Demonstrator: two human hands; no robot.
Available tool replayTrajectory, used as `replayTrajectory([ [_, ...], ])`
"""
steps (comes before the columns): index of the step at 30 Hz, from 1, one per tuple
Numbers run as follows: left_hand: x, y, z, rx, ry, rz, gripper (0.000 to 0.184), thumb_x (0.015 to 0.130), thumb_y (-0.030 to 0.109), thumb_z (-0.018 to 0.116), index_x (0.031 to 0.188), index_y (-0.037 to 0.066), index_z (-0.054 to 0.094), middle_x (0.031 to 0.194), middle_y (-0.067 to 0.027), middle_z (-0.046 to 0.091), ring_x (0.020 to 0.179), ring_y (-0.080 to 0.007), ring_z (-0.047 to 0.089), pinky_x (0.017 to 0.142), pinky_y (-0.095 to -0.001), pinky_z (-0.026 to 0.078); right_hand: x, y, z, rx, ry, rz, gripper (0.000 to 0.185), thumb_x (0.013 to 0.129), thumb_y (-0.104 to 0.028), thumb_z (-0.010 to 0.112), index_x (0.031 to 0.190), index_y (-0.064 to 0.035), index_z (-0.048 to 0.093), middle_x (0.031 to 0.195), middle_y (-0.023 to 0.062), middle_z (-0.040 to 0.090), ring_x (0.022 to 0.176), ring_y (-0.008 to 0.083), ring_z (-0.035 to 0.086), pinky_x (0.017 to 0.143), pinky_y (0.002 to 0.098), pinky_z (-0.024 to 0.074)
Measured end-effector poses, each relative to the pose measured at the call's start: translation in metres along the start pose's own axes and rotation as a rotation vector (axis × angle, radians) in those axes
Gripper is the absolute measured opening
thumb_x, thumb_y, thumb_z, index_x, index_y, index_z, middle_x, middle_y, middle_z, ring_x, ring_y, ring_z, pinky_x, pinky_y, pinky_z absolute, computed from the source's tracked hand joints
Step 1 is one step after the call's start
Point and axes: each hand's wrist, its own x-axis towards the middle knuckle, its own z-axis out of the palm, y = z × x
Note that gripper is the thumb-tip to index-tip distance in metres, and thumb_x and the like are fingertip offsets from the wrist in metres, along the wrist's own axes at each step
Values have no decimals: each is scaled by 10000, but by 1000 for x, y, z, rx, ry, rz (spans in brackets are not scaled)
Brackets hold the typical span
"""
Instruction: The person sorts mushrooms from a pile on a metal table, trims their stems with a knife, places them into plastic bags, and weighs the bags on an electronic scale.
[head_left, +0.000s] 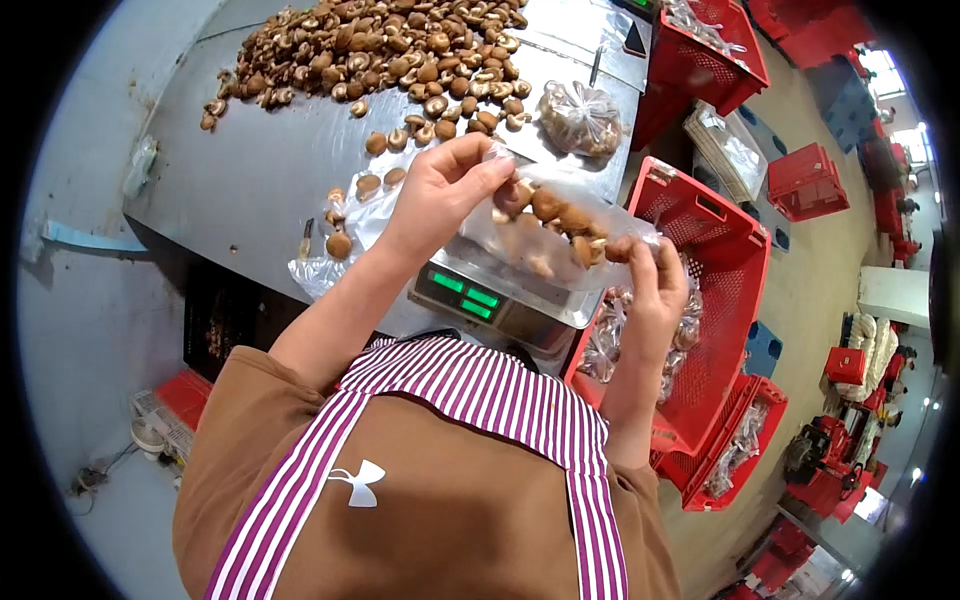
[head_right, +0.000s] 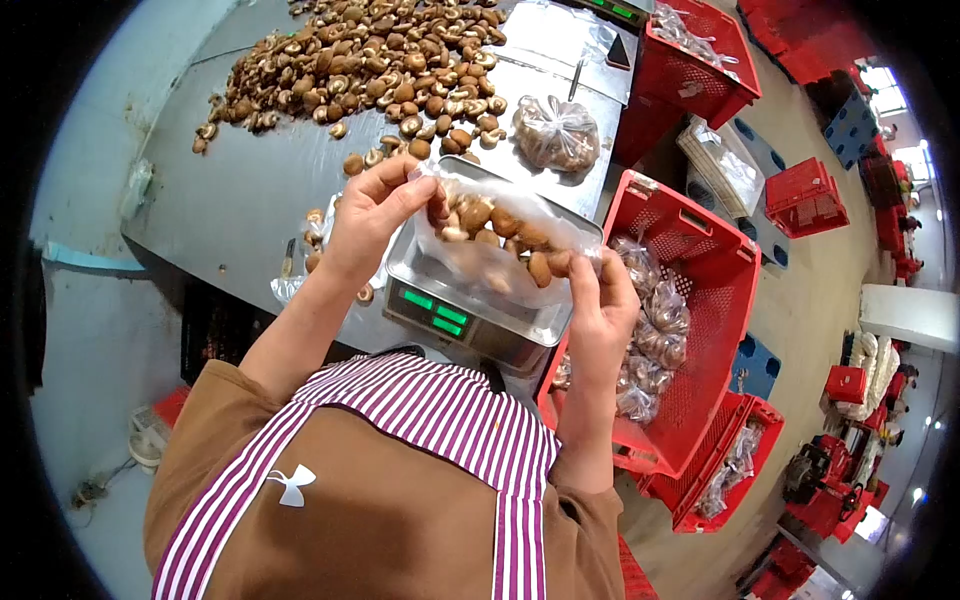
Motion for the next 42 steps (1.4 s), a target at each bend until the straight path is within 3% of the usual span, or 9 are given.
replayTrajectory([
  [7, -24, -16, -15, 64, -98, -242, 211, 948, 201, 549, 944, 18, 655, 922, -83, 688, 694, -77, 575, 644, -238, 478, -3, 34, -19, 41, -54, 84, 158, 974, -123, 552, 942, 8, 635, 935, 74, 696, 816, 124, 597, 773, 267, 481],
  [12, -29, -13, 10, 85, -293, -317, 318, 966, 185, 512, 1194, -20, 596, 1234, -80, 618, 736, -65, 576, 671, -222, 500, -5, 27, -10, 77, -269, 68, 253, 984, -87, 488, 1162, 24, 628, 1129, 110, 670, 984, 147, 623, 894, 275, 485],
  [16, -40, -21, 37, 102, -477, -395, 231, 957, 131, 529, 1114, -13, 616, 1005, -51, 636, 783, -78, 579, 698, -231, 504, 9, 31, 8, 209, -457, 193, 267, 968, -90, 486, 1139, 29, 652, 1075, 75, 648, 889, 154, 583, 808, 293, 467],
  [19, -30, -24, 24, 124, -576, -353, 192, 947, 104, 539, 1069, -16, 626, 1016, -61, 643, 858, -106, 611, 795, -263, 514, 24, 64, 10, 27, -534, -153, 211, 927, -129, 572, 1027, 29, 670, 914, 72, 632, 791, 159, 555, 723, 309, 464],
  [24, 3, -62, -14, 441, -285, -315, 145, 876, 41, 617, 1016, 5, 632, 945, 2, 599, 854, -94, 557, 775, -247, 446, 18, 94, -11, -426, -496, -129, 157, 825, -158, 674, 889, -15, 661, 934, 137, 629, 863, 326, 596, 767, 393, 482],
  [27, 18, -89, -24, 1112, -451, 204, 94, 884, 42, 596, 948, -15, 633, 802, -31, 601, 760, -103, 535, 708, -250, 441, 7, 109, -6, -462, -354, -440, 122, 822, -146, 668, 855, -31, 643, 880, 126, 610, 849, 312, 576, 768, 394, 477],
  [33, 64, -142, -51, 452, -85, -321, 191, 912, 123, 552, 748, 40, 603, 652, 37, 521, 602, -52, 429, 558, -227, 332, -16, 95, 2, -540, -387, -657, 130, 785, -130, 689, 807, -22, 619, 887, 81, 605, 954, 282, 559, 838, 398, 456],
  [39, 65, -142, -53, 382, 22, -415, 186, 846, 95, 548, 663, 68, 557, 606, 28, 483, 554, -76, 408, 534, -240, 307, -22, 89, 5, -520, -428, -636, 136, 802, -112, 678, 846, -10, 601, 927, 91, 608, 1030, 292, 558, 880, 425, 439],
  [42, 51, -129, -54, 164, 130, -462, 189, 853, 114, 535, 667, 81, 540, 600, 1, 507, 548, -94, 442, 537, -237, 329, -21, 93, 14, -194, -342, -440, 74, 856, -62, 611, 886, 6, 613, 923, 146, 622, 1010, 326, 592, 878, 431, 453],
])
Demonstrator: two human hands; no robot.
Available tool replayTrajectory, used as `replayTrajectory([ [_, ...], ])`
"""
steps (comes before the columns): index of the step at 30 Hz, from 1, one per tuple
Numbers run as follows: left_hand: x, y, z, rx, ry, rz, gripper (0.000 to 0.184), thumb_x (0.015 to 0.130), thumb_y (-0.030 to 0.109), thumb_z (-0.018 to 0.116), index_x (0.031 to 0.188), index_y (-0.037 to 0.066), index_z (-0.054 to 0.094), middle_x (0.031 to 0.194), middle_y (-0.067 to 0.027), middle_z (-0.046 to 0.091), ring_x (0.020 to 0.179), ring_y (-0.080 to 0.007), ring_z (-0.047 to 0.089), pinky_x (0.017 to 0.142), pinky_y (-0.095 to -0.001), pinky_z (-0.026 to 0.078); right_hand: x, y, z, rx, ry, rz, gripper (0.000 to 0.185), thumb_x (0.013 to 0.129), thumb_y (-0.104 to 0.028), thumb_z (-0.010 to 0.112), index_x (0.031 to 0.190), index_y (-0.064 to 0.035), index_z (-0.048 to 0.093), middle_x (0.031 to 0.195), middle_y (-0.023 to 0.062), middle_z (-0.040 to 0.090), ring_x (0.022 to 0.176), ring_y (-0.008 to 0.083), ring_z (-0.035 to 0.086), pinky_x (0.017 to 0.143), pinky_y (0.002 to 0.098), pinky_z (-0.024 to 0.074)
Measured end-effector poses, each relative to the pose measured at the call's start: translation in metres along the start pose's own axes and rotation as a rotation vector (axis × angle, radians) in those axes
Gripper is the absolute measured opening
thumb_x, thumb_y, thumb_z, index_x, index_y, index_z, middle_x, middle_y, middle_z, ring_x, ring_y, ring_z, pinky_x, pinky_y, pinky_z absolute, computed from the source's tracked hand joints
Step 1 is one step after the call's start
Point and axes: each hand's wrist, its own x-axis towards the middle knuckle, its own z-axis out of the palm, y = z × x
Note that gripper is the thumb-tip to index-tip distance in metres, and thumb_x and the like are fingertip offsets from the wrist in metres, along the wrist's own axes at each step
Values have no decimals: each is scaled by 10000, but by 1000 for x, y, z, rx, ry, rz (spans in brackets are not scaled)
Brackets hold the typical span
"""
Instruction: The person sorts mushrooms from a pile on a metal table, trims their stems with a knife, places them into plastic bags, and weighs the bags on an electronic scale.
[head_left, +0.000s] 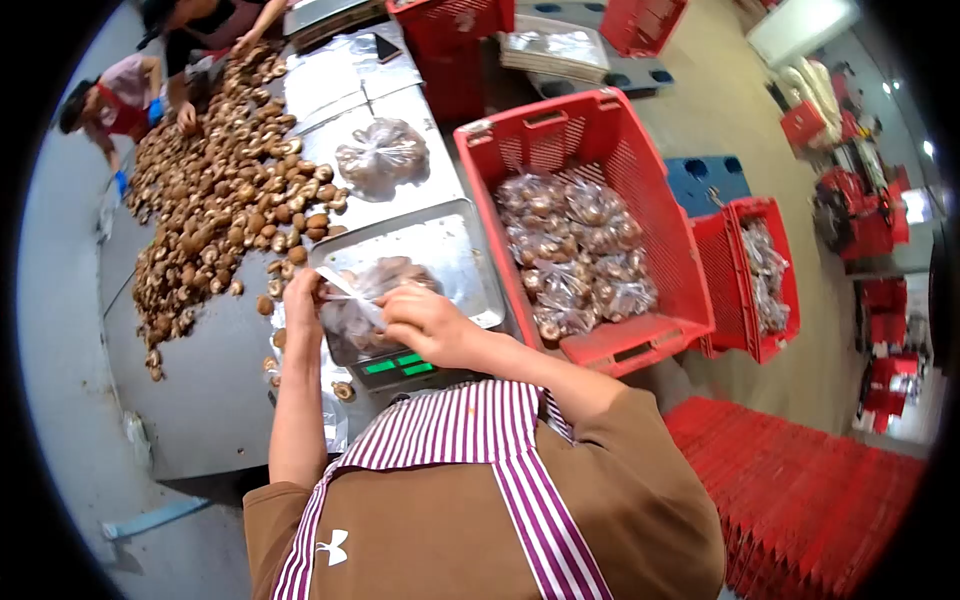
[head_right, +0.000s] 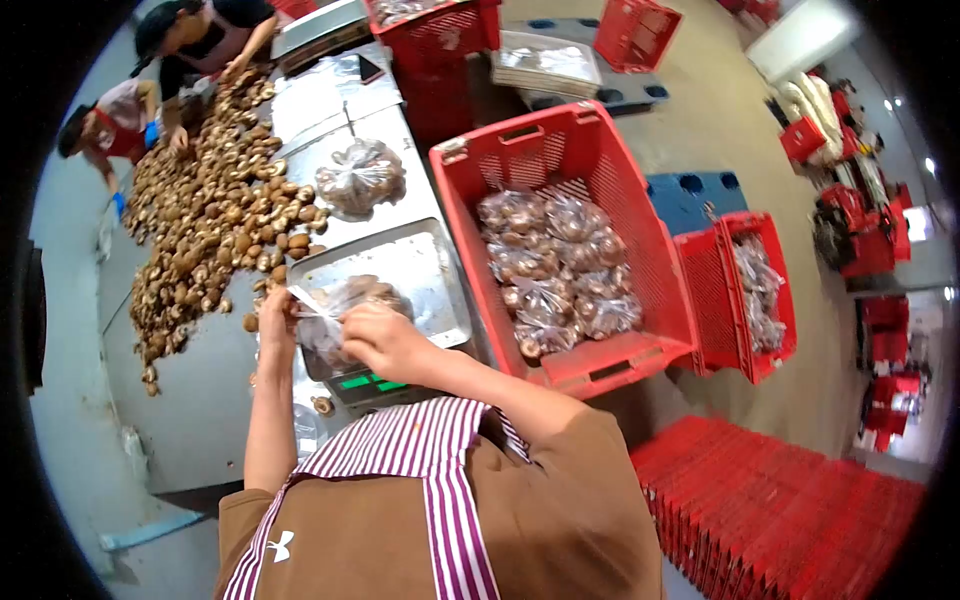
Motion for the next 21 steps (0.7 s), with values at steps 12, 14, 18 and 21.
replayTrajectory([
  [12, -90, 49, 27, -44, -411, -63, 199, 894, 139, 628, 1041, 10, 663, 935, -59, 666, 873, -127, 611, 786, -254, 477, 38, 20, 2, 338, 36, 516, 201, 930, -127, 589, 1038, 26, 659, 904, 82, 678, 819, 153, 633, 720, 295, 505],
  [14, -67, 45, 15, -522, -266, -265, 231, 909, 159, 616, 1093, 22, 640, 1040, -132, 629, 973, -190, 597, 842, -314, 488, 35, 13, -8, -18, -1, 357, 143, 886, -114, 619, 937, 14, 659, 836, 110, 654, 800, 226, 621, 720, 349, 494],
  [18, -14, 29, -7, -1045, -152, -411, 384, 881, 175, 660, 1226, 37, 564, 1250, -303, 506, 1121, -313, 542, 946, -368, 465, 11, -13, 0, -417, -246, -44, 148, 796, -110, 695, 903, -17, 652, 846, 120, 594, 842, 309, 569, 753, 396, 480],
  [21, -18, 15, 8, -816, -179, -154, 411, 931, 136, 597, 1327, 62, 518, 1192, -232, 604, 1068, -257, 619, 896, -363, 505, 7, -17, -6, -401, -226, -21, 177, 806, -74, 679, 965, -3, 650, 938, 133, 619, 853, 296, 593, 771, 380, 497],
])
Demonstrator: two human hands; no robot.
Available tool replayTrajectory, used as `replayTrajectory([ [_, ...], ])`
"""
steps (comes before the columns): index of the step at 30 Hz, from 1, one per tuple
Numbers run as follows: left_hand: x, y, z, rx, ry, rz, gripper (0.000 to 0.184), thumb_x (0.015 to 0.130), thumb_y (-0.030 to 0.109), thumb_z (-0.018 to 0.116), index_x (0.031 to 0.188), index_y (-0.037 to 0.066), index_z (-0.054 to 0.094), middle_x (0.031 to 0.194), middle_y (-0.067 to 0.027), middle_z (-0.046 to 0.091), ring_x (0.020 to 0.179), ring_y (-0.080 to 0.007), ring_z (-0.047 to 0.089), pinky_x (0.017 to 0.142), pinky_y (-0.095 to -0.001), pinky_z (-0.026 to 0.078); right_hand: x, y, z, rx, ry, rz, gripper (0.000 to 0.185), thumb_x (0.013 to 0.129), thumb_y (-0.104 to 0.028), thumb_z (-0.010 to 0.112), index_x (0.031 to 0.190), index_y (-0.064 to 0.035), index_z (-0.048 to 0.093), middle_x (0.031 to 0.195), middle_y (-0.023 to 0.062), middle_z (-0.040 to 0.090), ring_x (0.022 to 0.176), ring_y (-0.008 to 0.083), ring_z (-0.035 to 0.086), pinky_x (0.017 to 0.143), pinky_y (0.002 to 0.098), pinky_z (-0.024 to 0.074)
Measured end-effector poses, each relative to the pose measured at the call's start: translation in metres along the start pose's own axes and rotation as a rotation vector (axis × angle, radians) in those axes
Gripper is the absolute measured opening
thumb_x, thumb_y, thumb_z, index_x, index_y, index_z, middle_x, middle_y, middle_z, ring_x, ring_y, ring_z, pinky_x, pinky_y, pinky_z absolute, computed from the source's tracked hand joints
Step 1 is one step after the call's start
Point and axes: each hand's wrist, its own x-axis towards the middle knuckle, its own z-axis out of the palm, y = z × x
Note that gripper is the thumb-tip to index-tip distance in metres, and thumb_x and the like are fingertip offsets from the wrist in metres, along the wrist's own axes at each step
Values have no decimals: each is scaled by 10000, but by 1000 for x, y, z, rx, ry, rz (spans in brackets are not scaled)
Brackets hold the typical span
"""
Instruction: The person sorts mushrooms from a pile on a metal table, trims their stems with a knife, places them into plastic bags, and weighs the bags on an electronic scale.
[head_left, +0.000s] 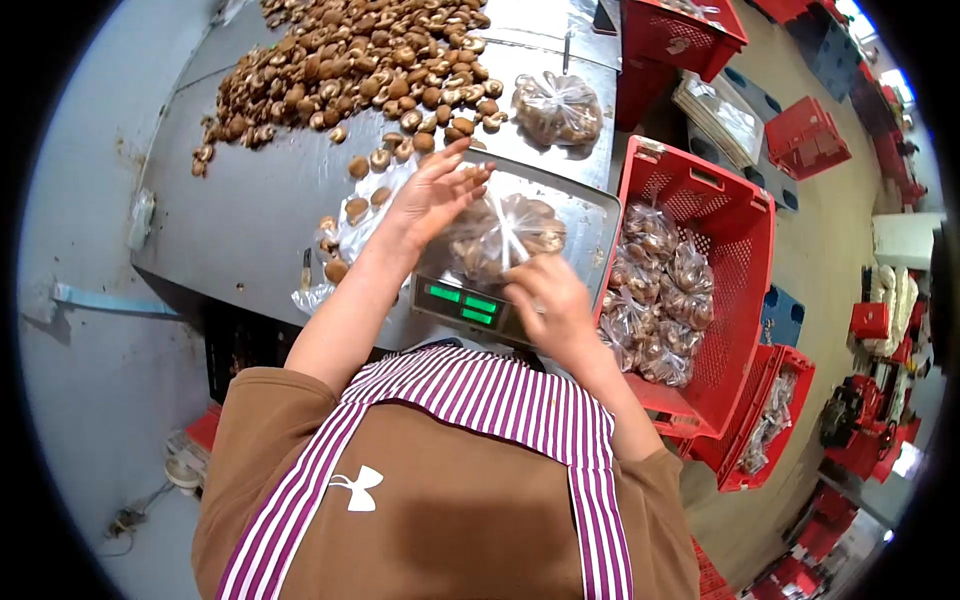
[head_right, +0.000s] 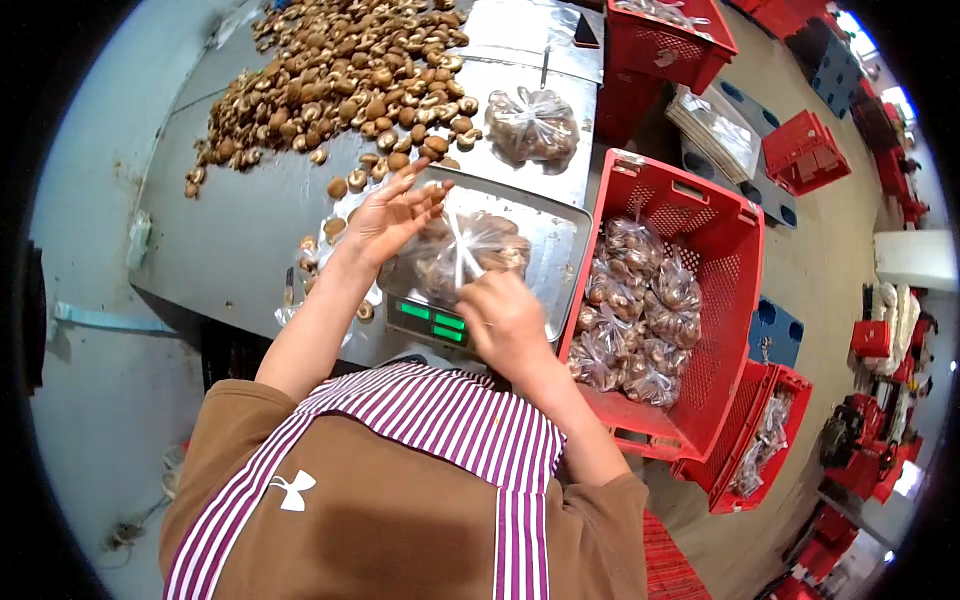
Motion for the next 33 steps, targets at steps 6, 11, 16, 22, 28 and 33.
replayTrajectory([
  [6, -13, 23, -18, 760, 71, 404, 303, 953, 149, 553, 1232, 33, 586, 1038, -79, 693, 811, -131, 666, 734, -266, 520, -16, 25, -23, 71, 375, 416, 157, 905, -8, 539, 1024, 18, 638, 1014, 128, 611, 929, 249, 612, 815, 340, 486],
  [11, -30, 29, -56, 724, 237, 427, 265, 955, 172, 534, 1162, 30, 620, 949, -52, 683, 783, -111, 636, 731, -262, 507, -17, 25, -15, 115, 356, 490, 189, 910, -1, 525, 1071, 21, 622, 1048, 121, 607, 947, 226, 603, 809, 324, 481],
  [16, -48, 23, -71, 710, 323, 455, 224, 937, 101, 536, 1115, -3, 622, 911, -91, 688, 743, -105, 640, 697, -237, 509, 2, 24, -2, -57, 188, 334, 355, 867, -76, 627, 1209, 0, 571, 1235, 171, 558, 1177, 318, 518, 1014, 406, 393],
  [22, -59, 24, -75, 701, 333, 503, 224, 939, 80, 521, 1106, -36, 616, 903, -113, 691, 763, -126, 648, 729, -265, 522, 32, 9, 12, -78, -115, 289, 836, 747, -235, 761, 1449, -51, 346, 1456, 225, 362, 1357, 376, 343, 1126, 460, 275],
  [28, -57, 15, -80, 745, 329, 461, 209, 941, 96, 529, 1091, -6, 632, 911, -75, 687, 750, -105, 624, 727, -250, 511, 43, 18, 30, -263, -171, 269, 746, 747, -219, 747, 1383, -11, 418, 1451, 234, 373, 1351, 407, 340, 1112, 480, 280],
  [33, -48, 6, -79, 772, 273, 414, 240, 941, 153, 545, 1104, 6, 641, 925, -47, 675, 807, -106, 616, 761, -272, 511, 32, 47, 54, -338, -21, 130, 363, 760, -68, 652, 1109, 1, 582, 1285, 202, 538, 1273, 383, 430, 1023, 484, 348],
])
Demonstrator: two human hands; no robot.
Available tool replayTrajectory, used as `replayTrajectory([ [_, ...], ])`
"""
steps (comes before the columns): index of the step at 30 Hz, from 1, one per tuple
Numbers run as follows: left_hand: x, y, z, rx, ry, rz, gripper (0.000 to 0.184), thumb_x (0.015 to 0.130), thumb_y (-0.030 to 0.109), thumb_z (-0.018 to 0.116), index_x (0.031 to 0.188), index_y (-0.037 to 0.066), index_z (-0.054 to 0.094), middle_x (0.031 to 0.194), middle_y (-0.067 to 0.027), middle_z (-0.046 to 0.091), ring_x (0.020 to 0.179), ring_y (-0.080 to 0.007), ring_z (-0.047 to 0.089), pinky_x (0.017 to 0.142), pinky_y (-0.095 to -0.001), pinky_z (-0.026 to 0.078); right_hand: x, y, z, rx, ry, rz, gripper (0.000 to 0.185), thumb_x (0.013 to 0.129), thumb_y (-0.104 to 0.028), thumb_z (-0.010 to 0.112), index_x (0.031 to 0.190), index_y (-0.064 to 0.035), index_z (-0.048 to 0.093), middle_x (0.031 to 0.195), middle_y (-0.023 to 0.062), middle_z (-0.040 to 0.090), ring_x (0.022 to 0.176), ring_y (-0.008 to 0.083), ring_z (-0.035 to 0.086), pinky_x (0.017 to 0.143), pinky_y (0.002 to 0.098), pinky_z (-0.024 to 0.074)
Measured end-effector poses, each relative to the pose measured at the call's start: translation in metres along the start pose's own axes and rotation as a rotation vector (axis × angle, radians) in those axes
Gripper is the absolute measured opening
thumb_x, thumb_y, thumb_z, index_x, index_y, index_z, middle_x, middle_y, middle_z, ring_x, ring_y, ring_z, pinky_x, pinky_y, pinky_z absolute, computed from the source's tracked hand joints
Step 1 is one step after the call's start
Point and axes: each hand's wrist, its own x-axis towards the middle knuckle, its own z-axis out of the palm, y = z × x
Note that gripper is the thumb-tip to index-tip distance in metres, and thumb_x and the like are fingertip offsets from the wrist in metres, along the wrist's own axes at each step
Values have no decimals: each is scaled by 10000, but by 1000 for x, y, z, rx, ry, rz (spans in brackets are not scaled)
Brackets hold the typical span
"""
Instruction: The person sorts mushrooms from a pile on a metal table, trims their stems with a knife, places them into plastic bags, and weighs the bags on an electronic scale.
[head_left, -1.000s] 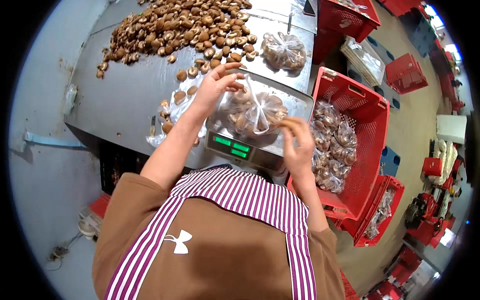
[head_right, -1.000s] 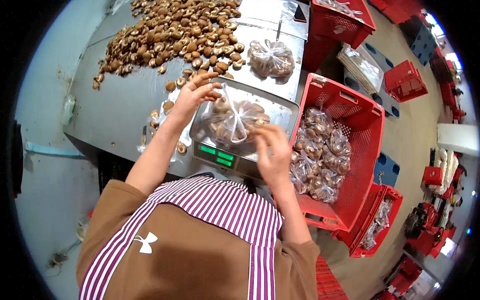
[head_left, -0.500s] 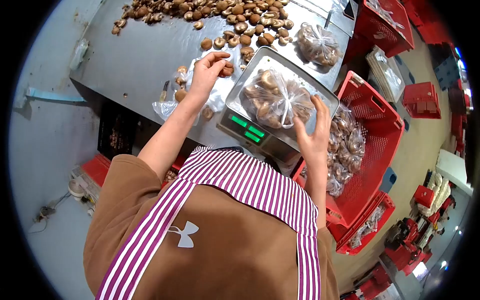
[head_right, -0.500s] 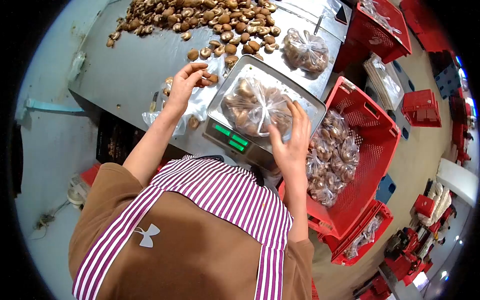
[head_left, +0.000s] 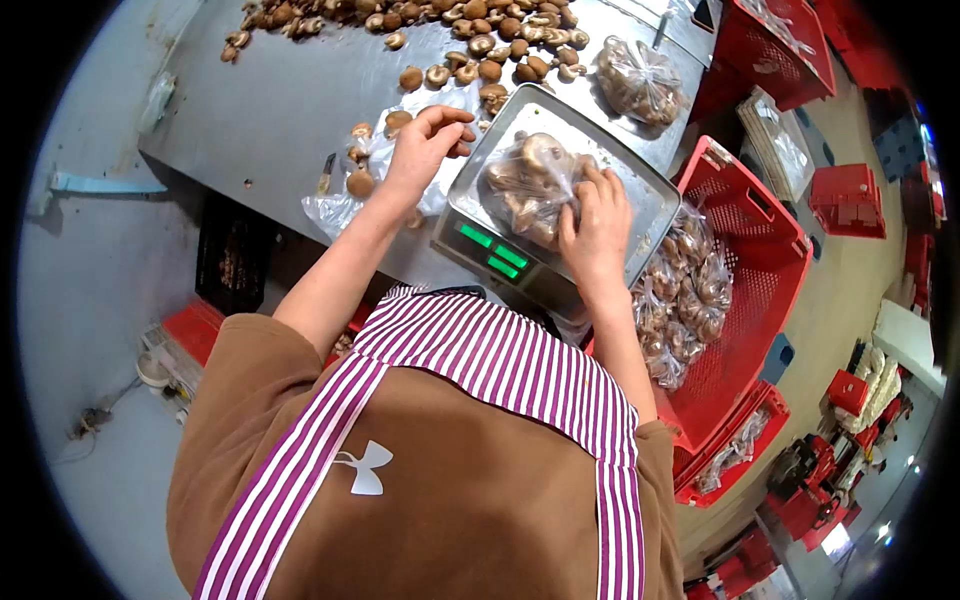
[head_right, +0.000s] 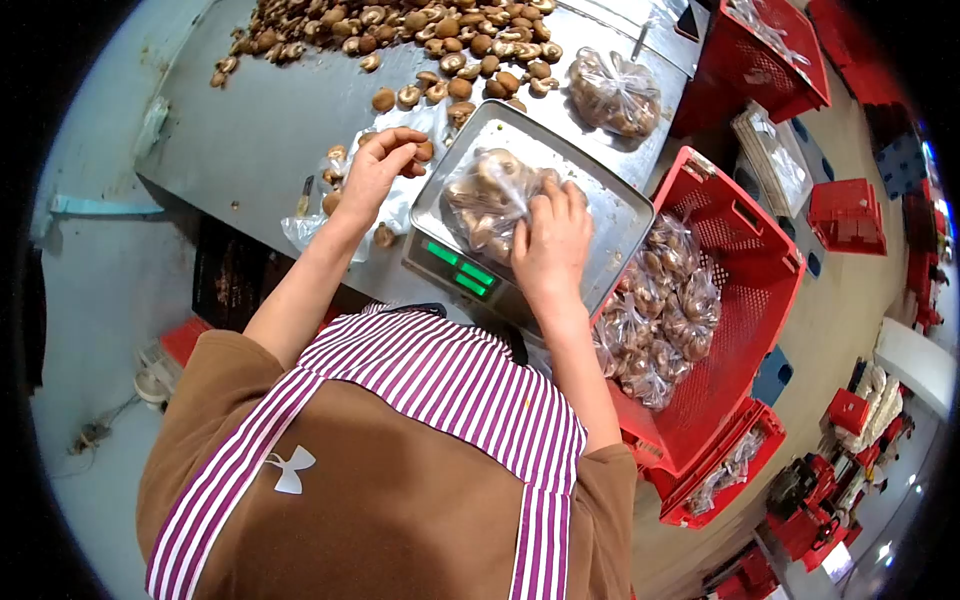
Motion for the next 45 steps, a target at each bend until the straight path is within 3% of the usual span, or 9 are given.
replayTrajectory([
  [5, 4, 9, 4, 153, 24, 6, 264, 932, 168, 560, 1106, -13, 641, 921, -69, 672, 780, -123, 618, 761, -275, 513, -10, 14, -39, 683, 109, 250, 276, 795, 67, 482, 1046, 15, 587, 1052, 176, 642, 973, 339, 617, 859, 376, 472],
  [7, 5, 9, 3, 174, 29, -27, 274, 936, 170, 556, 1128, -11, 632, 925, -76, 676, 780, -124, 620, 749, -275, 509, -21, 36, -52, 798, 304, 275, 234, 844, 71, 424, 1024, 7, 559, 976, 139, 664, 876, 236, 638, 820, 325, 487],
  [11, 9, 4, 8, 178, 44, -62, 212, 949, 132, 545, 1081, -2, 642, 880, -52, 663, 740, -118, 617, 701, -262, 510, -47, 81, -114, 676, 375, 458, 229, 916, 60, 402, 1050, -6, 576, 970, 73, 646, 914, 138, 575, 859, 267, 448],
  [19, 28, -4, 17, 197, -25, -124, 207, 949, 106, 534, 1105, -1, 619, 874, -59, 662, 722, -118, 620, 694, -260, 517, -80, 247, -166, -113, 287, 447, 291, 792, 79, 454, 1022, -35, 592, 924, 199, 645, 881, 385, 622, 812, 467, 493],
  [24, 34, -6, 22, 178, 8, -93, 199, 941, 121, 546, 1082, 3, 623, 879, -68, 668, 727, -136, 628, 702, -269, 510, -62, 332, -189, -473, 381, 492, 287, 848, -13, 521, 1120, -42, 608, 1067, 166, 648, 1004, 363, 595, 880, 457, 458],
  [27, 34, -17, 16, 103, 32, -103, 184, 945, 107, 538, 1064, -3, 626, 883, -73, 664, 733, -136, 627, 708, -272, 515, -37, 332, -168, -400, 573, 442, 277, 877, -39, 528, 1140, -35, 612, 1112, 163, 634, 1036, 362, 577, 903, 441, 446],
  [34, 32, -18, 14, 91, 73, -131, 163, 950, 95, 518, 1037, 6, 624, 858, -56, 651, 718, -119, 613, 687, -255, 504, 92, 232, -62, 159, 303, 187, 249, 831, -53, 602, 1077, -32, 636, 1089, 161, 641, 1044, 348, 585, 922, 416, 450],
  [42, 11, -7, -13, 100, 212, -163, 183, 946, 106, 522, 1060, 11, 629, 855, -50, 660, 722, -115, 618, 677, -254, 497, 214, 204, 49, -309, -63, 122, 600, 717, -74, 655, 1307, -100, 542, 1441, 138, 420, 1358, 370, 351, 1133, 482, 248],
  [45, 1, -25, -39, 108, 263, -155, 184, 944, 111, 526, 1059, 12, 630, 854, -48, 658, 717, -111, 615, 665, -249, 488, 221, 222, 70, -314, 125, 28, 405, 752, -28, 563, 1149, -92, 611, 1286, 155, 554, 1255, 384, 460, 1062, 490, 327],
])
